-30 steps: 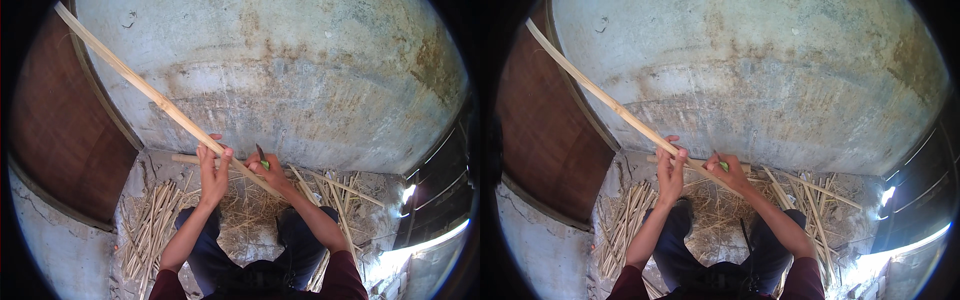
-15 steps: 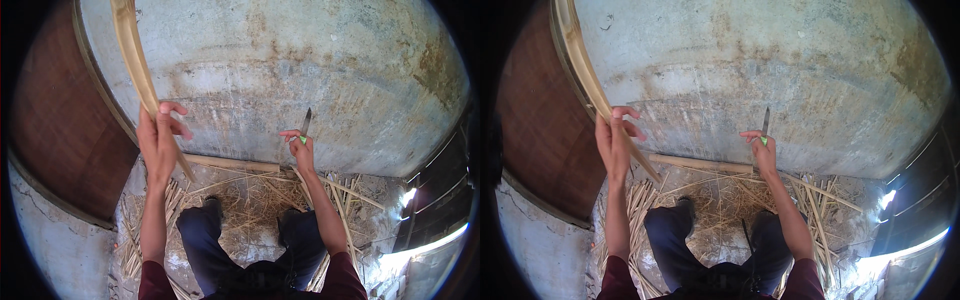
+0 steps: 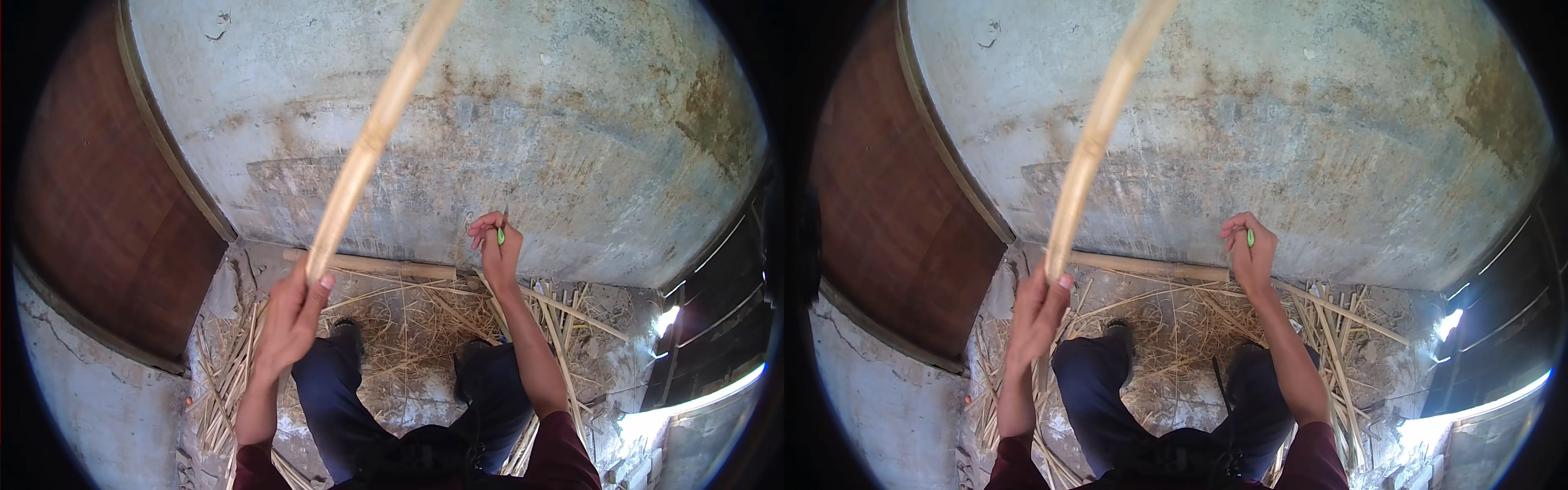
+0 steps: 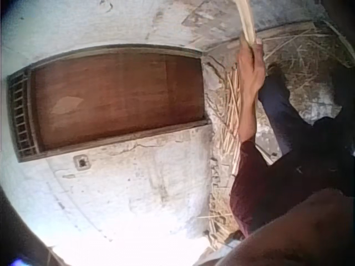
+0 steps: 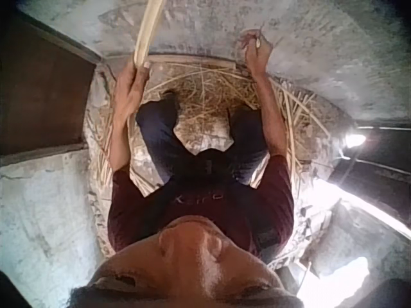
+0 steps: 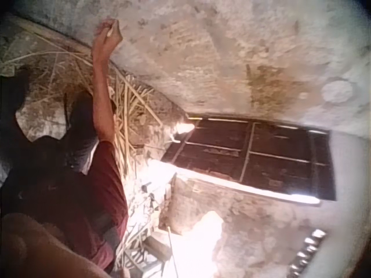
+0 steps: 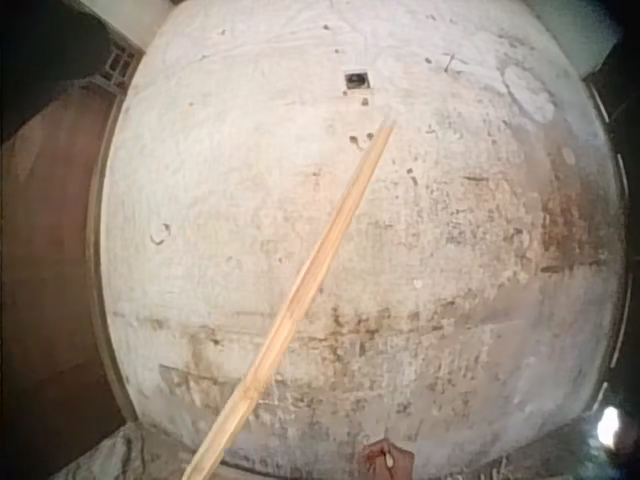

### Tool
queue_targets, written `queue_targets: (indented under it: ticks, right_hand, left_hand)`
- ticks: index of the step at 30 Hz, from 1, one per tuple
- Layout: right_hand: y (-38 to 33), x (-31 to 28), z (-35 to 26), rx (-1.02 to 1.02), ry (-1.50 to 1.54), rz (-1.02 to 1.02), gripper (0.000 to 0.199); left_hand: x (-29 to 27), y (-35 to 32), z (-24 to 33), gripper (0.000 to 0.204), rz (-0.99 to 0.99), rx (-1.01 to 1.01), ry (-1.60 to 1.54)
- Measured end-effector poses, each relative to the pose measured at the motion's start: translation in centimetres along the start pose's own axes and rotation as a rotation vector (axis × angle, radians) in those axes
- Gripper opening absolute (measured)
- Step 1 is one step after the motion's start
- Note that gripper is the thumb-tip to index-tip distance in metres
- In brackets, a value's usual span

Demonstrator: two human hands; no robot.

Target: The person uses a knife to shave layers off a strip of wood while sitting on a floor covered in wood scraps.

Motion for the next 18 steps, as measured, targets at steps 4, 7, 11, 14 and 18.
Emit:
queue_targets:
  ticks: [4,7,11,14,18]
  right_hand:
    - [-1.3,0.8,-0.7,-0.145,-0.218,-0.033,0.018]
    - [-2.8,2.1,-1.3,-0.322,-0.349,-0.012,0.014]
    - [-5.0,4.4,-3.5,-0.347,-0.473,-0.145,0.019]
    - [-5.8,5.3,-3.4,-0.411,-0.58,-0.176,0.018]
    - [-6.6,6.1,-3.1,-0.489,-0.693,-0.162,0.017]
  left_hand:
    - [2.1,-1.5,-1.1,0.023,-0.157,-0.088,0.019]
    - [3.7,-2.5,-1.0,0.021,-0.2,-0.089,-0.025]
    - [5.8,-3.9,-2.1,0.023,-0.244,-0.152,-0.08]
    - [7.3,-4.0,-2.0,0.024,-0.247,-0.162,-0.116]
    - [8.3,-4.3,-2.3,0.025,-0.226,-0.168,-0.124]
Point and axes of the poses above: each hand's wrist, its own y-axis towards the middle knuckle, its own x-axis out of the palm, z = x × y, the point moved 3 cm from there along y, towards the middle knuckle, and after that the axes turned 9 degrees about x, right-handed, at the moved point
